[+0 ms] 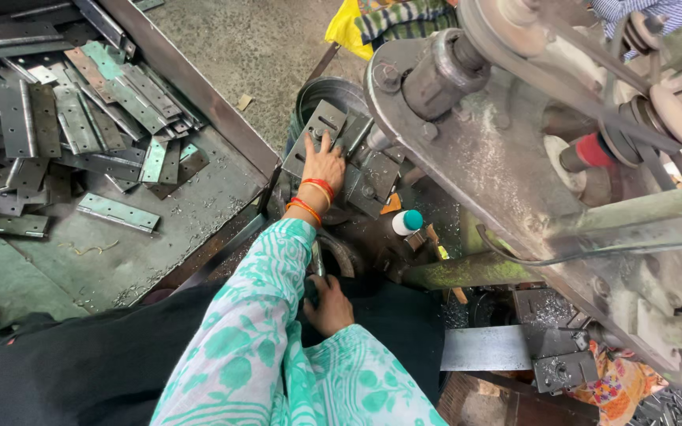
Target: The person repeatedly picks up metal hinge pieces from a bin, places them into a press machine, and operates the lever to process them. The person then removes the processed pieces and places them into a bucket.
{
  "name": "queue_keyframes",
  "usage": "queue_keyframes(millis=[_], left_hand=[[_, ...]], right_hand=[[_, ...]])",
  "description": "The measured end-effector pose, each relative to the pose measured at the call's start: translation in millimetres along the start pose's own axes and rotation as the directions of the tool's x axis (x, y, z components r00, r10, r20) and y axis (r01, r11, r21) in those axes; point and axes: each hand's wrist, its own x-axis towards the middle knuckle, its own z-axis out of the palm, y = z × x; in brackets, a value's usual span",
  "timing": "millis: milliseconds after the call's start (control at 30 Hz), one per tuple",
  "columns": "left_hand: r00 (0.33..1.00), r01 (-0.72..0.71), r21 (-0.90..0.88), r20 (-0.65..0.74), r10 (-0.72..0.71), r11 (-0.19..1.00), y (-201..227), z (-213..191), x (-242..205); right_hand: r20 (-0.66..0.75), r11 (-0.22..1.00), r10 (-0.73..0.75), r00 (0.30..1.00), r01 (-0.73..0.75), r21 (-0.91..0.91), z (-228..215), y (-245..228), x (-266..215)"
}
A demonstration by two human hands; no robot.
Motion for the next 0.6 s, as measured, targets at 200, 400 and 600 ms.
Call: queue_keyframes(millis=[200, 400, 600], left_hand=[[0.996, -0.086, 0.071, -0.021, 0.088, 0.994, 3, -12, -37], [0.976, -0.187, 0.090, -0.097, 0.195, 0.978, -9, -19, -134], [0.940, -0.183, 0.115, -0.269, 0.208, 0.976, -10, -17, -142]], right_hand=[[0.086, 0.995, -0.022, 0.996, 0.030, -0.094, -60, -19, 22], [0.079, 0.994, -0.028, 0.996, 0.037, -0.107, -73, -35, 20], [0.047, 0.997, -0.029, 0.998, 0.032, -0.076, -72, -37, 15]])
